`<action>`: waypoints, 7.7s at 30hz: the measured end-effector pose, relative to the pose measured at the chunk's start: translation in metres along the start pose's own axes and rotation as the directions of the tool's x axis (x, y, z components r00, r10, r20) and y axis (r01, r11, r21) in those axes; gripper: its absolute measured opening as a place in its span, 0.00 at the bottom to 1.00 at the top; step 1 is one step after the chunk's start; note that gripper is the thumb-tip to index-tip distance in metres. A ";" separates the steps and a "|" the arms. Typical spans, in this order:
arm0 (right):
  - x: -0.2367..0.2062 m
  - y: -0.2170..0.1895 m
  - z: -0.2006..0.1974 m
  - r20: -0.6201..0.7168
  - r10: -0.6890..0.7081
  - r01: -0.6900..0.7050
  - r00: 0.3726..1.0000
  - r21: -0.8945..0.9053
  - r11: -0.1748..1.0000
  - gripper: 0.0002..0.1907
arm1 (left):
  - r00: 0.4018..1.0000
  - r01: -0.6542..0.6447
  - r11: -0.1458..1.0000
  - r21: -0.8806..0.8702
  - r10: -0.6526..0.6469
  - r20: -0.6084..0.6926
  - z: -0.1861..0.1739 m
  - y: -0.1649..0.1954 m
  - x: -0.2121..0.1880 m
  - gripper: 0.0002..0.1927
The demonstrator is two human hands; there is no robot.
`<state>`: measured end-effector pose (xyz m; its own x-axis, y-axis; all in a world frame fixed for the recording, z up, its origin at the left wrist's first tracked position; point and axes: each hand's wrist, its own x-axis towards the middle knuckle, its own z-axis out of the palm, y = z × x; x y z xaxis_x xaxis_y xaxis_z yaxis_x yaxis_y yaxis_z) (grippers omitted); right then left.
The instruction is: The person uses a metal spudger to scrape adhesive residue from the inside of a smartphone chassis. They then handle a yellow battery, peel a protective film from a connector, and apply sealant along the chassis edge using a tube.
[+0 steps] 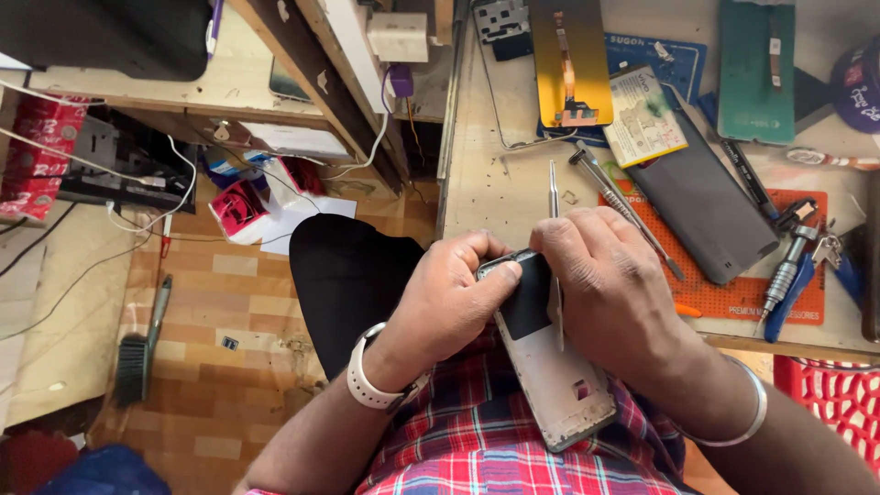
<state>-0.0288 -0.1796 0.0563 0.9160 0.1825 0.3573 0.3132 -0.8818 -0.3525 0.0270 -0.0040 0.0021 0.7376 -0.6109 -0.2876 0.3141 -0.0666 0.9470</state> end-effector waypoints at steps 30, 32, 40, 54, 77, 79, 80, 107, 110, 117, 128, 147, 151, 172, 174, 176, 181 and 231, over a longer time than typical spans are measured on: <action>0.001 0.006 0.008 -0.037 0.025 -0.023 0.999 0.063 0.998 0.17 | 0.996 -0.039 0.999 0.012 0.040 -0.077 0.007 0.002 0.004 0.12; 0.001 0.006 0.009 0.005 -0.006 0.006 1.000 0.016 1.000 0.15 | 0.993 -0.058 0.992 0.116 0.070 -0.100 0.007 0.003 0.004 0.11; 0.002 0.015 0.005 0.117 -0.096 0.101 0.988 -0.038 0.994 0.18 | 0.982 -0.039 0.969 0.243 0.082 -0.172 0.011 0.010 0.001 0.12; -0.025 0.042 -0.026 0.132 0.316 -0.288 0.939 0.805 0.519 0.09 | 0.991 -0.051 0.993 0.108 0.064 -0.117 0.005 0.003 0.002 0.13; -0.067 0.045 -0.014 0.428 0.506 -0.528 0.749 0.846 0.067 0.10 | 0.983 0.080 0.704 -0.706 0.063 0.174 0.004 0.021 -0.031 0.29; -0.071 0.042 -0.015 0.420 0.519 -0.528 0.744 0.847 0.071 0.09 | 0.981 0.083 0.707 -0.702 0.067 0.183 0.006 0.018 -0.032 0.30; -0.072 0.040 -0.016 0.418 0.525 -0.531 0.741 0.844 0.076 0.09 | 0.981 0.076 0.715 -0.695 0.072 0.181 0.007 0.016 -0.032 0.31; -0.041 0.038 -0.006 0.405 0.570 -0.601 0.715 0.772 0.206 0.12 | 0.951 0.132 0.638 -0.758 0.135 0.278 0.001 -0.010 -0.004 0.40; -0.033 0.035 -0.008 0.414 0.564 -0.616 0.715 0.754 0.228 0.10 | 0.951 0.133 0.646 -0.752 0.129 0.280 0.002 -0.010 -0.004 0.40; -0.032 0.030 -0.014 0.147 0.420 -0.422 0.895 0.584 0.693 0.07 | 0.953 0.133 0.631 -0.764 0.131 0.274 0.001 -0.011 -0.005 0.40; -0.048 0.040 -0.005 0.081 0.575 -0.446 0.814 0.722 0.529 0.10 | 0.953 0.124 0.601 -0.790 0.151 0.264 0.000 -0.010 -0.005 0.39; -0.047 0.040 -0.002 0.134 0.619 -0.583 0.774 0.531 0.615 0.10 | 0.934 0.002 0.599 -0.801 0.285 0.215 -0.001 -0.014 -0.005 0.36; -0.048 0.042 0.001 0.113 0.611 -0.552 0.783 0.579 0.600 0.10 | 0.933 -0.001 0.655 -0.755 0.273 0.235 -0.005 -0.014 -0.005 0.39; -0.026 0.060 -0.007 -0.305 0.342 -0.335 0.889 0.076 0.939 0.46 | 0.952 -0.001 0.625 -0.781 0.240 0.191 -0.004 -0.002 -0.005 0.40; -0.031 0.074 -0.013 -0.309 0.360 -0.392 0.880 -0.049 0.918 0.48 | 0.940 0.021 0.604 -0.797 0.258 0.221 -0.005 -0.004 -0.002 0.40; -0.038 0.083 -0.019 -0.339 0.368 -0.418 0.866 -0.086 0.904 0.42 | 0.931 0.032 0.582 -0.813 0.278 0.236 -0.007 -0.006 -0.001 0.39; -0.059 0.077 -0.033 -0.425 0.370 -0.396 0.826 0.030 0.918 0.17 | 0.891 0.052 0.519 -0.853 0.362 0.275 -0.009 -0.015 0.007 0.36; 0.077 0.072 -0.047 0.261 0.531 -0.582 0.806 0.187 0.791 0.52 | 0.752 -0.574 0.769 0.282 0.631 -0.189 -0.002 0.005 0.002 0.30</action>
<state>0.0521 -0.2500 0.0992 0.9702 -0.2075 -0.1251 -0.2382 -0.7227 -0.6488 0.0310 -0.0042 0.0063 0.8663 -0.3522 0.3543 -0.3503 0.0774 0.9334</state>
